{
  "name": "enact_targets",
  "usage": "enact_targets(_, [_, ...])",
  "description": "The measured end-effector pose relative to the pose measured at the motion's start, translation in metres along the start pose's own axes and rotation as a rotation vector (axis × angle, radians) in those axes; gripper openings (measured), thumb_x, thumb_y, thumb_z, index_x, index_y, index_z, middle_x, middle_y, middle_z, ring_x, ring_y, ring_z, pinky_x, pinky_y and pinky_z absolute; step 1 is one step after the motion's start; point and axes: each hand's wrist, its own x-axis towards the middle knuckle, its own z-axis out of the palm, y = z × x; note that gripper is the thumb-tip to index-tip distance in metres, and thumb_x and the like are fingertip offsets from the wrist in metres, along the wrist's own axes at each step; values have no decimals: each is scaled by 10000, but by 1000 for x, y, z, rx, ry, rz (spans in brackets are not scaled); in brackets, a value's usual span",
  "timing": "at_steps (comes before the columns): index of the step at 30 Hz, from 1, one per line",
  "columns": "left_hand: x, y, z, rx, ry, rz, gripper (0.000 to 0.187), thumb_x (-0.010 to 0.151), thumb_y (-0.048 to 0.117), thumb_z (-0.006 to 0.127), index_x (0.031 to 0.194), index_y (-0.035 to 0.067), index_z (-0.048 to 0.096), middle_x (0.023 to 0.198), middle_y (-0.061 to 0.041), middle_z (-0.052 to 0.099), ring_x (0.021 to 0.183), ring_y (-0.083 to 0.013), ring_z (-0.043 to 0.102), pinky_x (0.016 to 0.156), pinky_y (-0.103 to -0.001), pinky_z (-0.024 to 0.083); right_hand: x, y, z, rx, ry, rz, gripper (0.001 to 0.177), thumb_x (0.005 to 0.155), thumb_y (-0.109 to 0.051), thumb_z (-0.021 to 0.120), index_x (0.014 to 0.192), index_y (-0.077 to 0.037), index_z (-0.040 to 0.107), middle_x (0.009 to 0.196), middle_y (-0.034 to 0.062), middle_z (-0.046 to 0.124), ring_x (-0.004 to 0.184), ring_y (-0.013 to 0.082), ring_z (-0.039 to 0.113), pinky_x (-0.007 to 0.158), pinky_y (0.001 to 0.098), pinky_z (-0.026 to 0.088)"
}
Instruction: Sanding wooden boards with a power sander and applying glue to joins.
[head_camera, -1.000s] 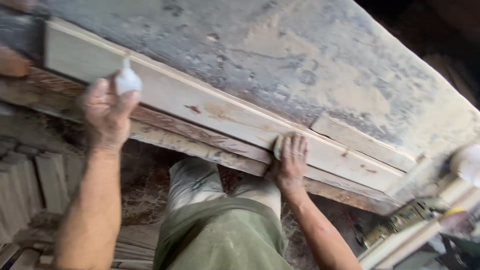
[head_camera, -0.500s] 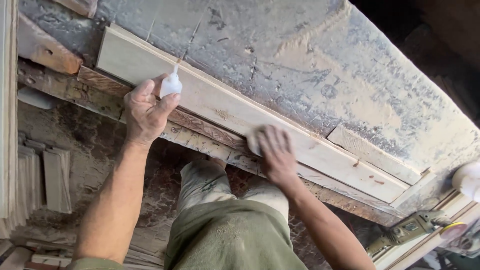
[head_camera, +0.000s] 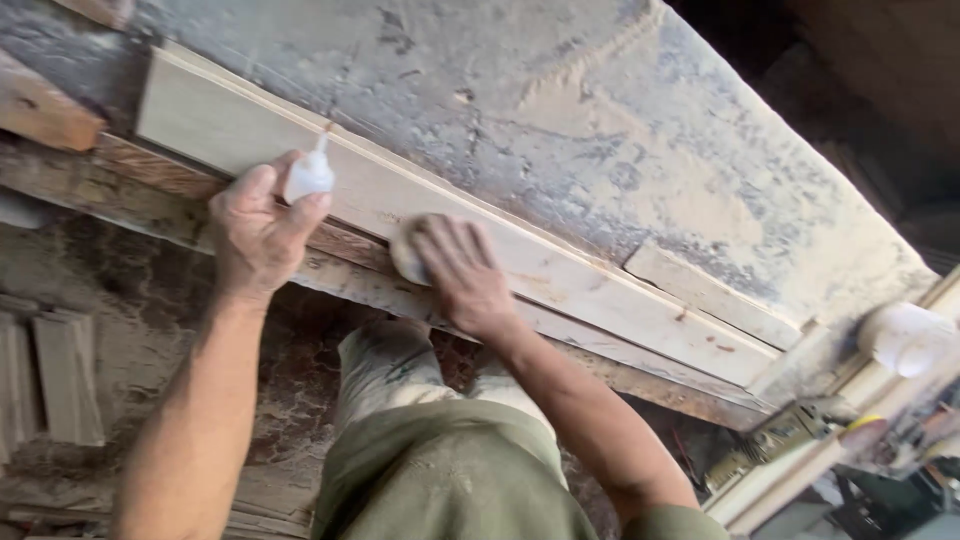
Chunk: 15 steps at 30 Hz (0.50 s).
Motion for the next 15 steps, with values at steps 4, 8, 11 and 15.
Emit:
enact_targets(4, [-1, 5, -2, -61, -12, 63, 377, 920, 33, 860, 1166, -182, 671, 1060, -318, 707, 970, -228, 642, 796, -399, 545, -162, 67, -36, -292, 16, 137, 651, 960, -414, 557, 1525, -92, 518, 1566, 205, 486, 1480, 405, 400, 1229, 565, 240])
enact_targets(8, [-7, 11, 8, 56, -24, 154, 310, 942, -6, 836, 1127, -197, 677, 1028, -351, 694, 935, -353, 700, 774, -453, 557, -202, 63, -61, -388, 57, 213, 609, 964, -320, 465, 1497, -32, 529, 1532, 241, 515, 1434, 425, 459, 1196, 580, 310])
enact_targets(11, [-26, 11, 37, 127, -45, 189, 250, 948, 22, 815, 1066, -152, 681, 959, -338, 687, 829, -398, 686, 753, -455, 597, -177, 57, -10, -426, 119, 300, 631, 1016, -400, 442, 1528, -36, 492, 1572, 255, 452, 1471, 446, 380, 1212, 555, 278])
enact_targets(15, [-66, 17, 95, 300, -134, 325, 225, 828, 126, 864, 858, -9, 687, 876, -197, 721, 828, -334, 715, 786, -405, 563, -96, 11, 17, -154, 95, 229, 671, 949, -274, 585, 1576, -105, 415, 1639, 214, 340, 1528, 405, 282, 1248, 578, 168])
